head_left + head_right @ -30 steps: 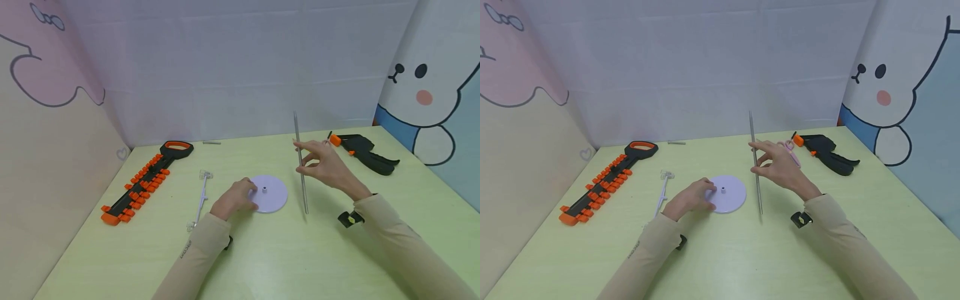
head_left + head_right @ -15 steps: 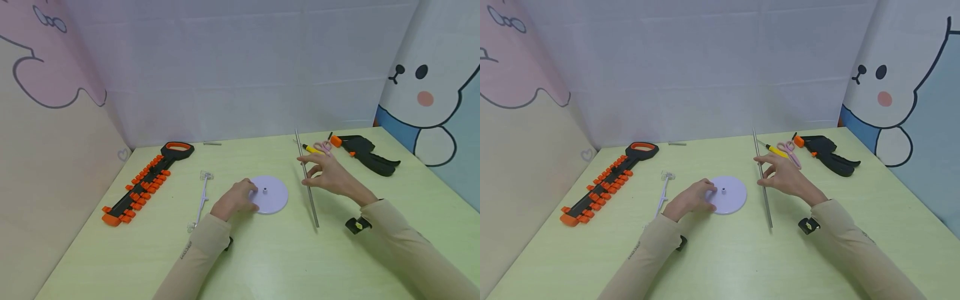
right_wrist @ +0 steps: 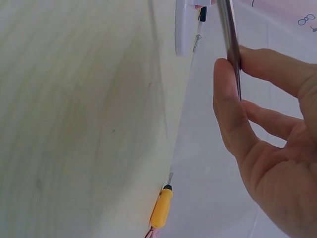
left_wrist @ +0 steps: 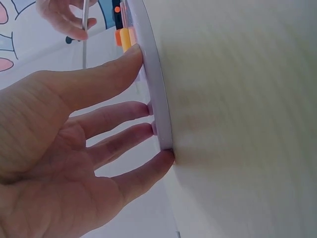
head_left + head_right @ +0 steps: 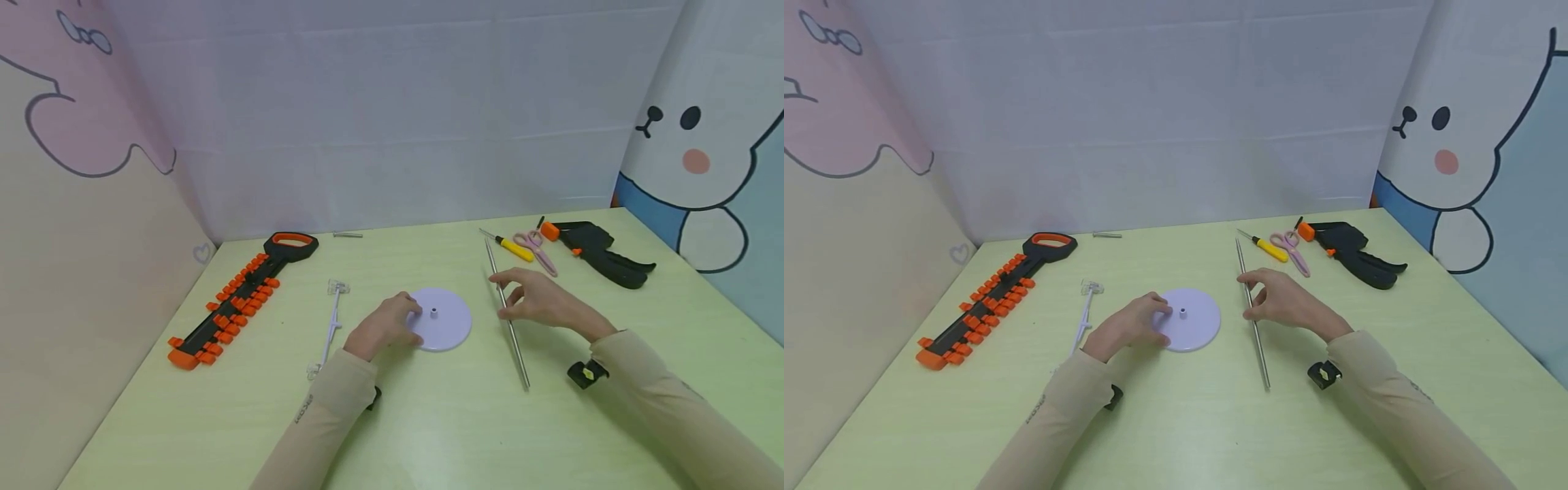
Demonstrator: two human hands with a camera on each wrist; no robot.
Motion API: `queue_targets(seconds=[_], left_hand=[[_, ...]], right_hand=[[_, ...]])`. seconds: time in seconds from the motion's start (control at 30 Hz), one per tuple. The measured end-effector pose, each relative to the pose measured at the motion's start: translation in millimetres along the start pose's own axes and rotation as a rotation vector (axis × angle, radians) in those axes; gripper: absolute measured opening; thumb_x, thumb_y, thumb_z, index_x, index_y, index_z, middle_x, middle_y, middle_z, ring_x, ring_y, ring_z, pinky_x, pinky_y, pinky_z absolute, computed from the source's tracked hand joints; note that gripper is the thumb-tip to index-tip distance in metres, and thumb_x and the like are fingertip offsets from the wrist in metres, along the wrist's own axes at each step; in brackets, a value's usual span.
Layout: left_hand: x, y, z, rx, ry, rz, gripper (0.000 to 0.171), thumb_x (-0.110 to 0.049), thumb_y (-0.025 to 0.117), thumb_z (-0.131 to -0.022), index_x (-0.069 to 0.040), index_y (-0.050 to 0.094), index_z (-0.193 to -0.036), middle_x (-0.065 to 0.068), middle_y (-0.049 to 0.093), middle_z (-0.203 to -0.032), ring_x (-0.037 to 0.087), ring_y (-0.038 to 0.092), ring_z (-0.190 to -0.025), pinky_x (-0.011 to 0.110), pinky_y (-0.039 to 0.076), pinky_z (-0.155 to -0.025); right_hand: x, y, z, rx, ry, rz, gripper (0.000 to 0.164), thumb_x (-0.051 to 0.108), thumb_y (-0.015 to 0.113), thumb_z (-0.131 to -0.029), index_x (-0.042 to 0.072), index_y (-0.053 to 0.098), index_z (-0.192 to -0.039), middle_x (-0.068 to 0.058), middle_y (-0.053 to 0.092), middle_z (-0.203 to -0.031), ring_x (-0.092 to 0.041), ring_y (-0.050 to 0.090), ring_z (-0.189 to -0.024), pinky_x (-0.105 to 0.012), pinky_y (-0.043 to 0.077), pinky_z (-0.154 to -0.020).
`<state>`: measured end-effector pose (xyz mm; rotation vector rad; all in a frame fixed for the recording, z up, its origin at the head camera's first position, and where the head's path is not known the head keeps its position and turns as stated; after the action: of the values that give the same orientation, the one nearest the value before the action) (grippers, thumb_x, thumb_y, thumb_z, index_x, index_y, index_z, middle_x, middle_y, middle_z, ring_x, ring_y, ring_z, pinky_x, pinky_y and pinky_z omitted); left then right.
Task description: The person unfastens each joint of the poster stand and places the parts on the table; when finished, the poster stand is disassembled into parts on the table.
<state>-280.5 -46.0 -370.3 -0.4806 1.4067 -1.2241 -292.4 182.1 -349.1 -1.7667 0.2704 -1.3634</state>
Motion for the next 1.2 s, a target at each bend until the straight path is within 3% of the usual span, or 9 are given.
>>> queue_targets(seconds=[0.3,0.57,1.2], left_hand=[[-0.5,-0.9,1.3,0.006,0.005,0.006,0.054,-0.012,0.079,-0.078,0.0,0.059,-0.126,0.013,0.047,-0.134,0.028,0.044,-0.125,0.037,0.038,-0.102],[-2.3,-1.7,2.4,0.001,0.057,-0.033,0.054,-0.013,0.079,-0.078,0.002,0.059,-0.126,0.014,0.048,-0.133,0.028,0.046,-0.123,0.036,0.04,-0.1],[-1.2,-0.5,2.3,-0.004,0.051,-0.02,0.056,-0.014,0.08,-0.077,0.002,0.059,-0.126,0.014,0.048,-0.134,0.028,0.046,-0.123,0.036,0.041,-0.099]], right_hand=[[-3.9,4.0,-1.5,0.036,0.018,0.029,0.061,0.007,0.076,-0.079,-0.01,0.048,-0.13,-0.024,0.055,-0.113,-0.023,0.061,-0.085,-0.035,0.053,-0.074],[-12.3,9.8,-4.5,0.076,0.065,0.06,0.06,0.009,0.076,-0.08,-0.011,0.048,-0.13,-0.023,0.056,-0.113,-0.023,0.061,-0.086,-0.036,0.053,-0.075],[-15.7,15.2,-7.4,0.099,0.071,0.117,0.058,0.007,0.076,-0.078,-0.015,0.049,-0.125,-0.02,0.058,-0.104,-0.024,0.063,-0.084,-0.036,0.053,-0.072]])
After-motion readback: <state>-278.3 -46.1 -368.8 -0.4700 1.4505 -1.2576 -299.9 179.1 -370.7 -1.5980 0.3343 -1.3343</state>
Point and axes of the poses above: each hand's wrist, its own z-axis away from the middle knuckle, its own y-axis out of the palm, x = y × z, the point moved 6 cm from there along -z, towards the middle knuckle
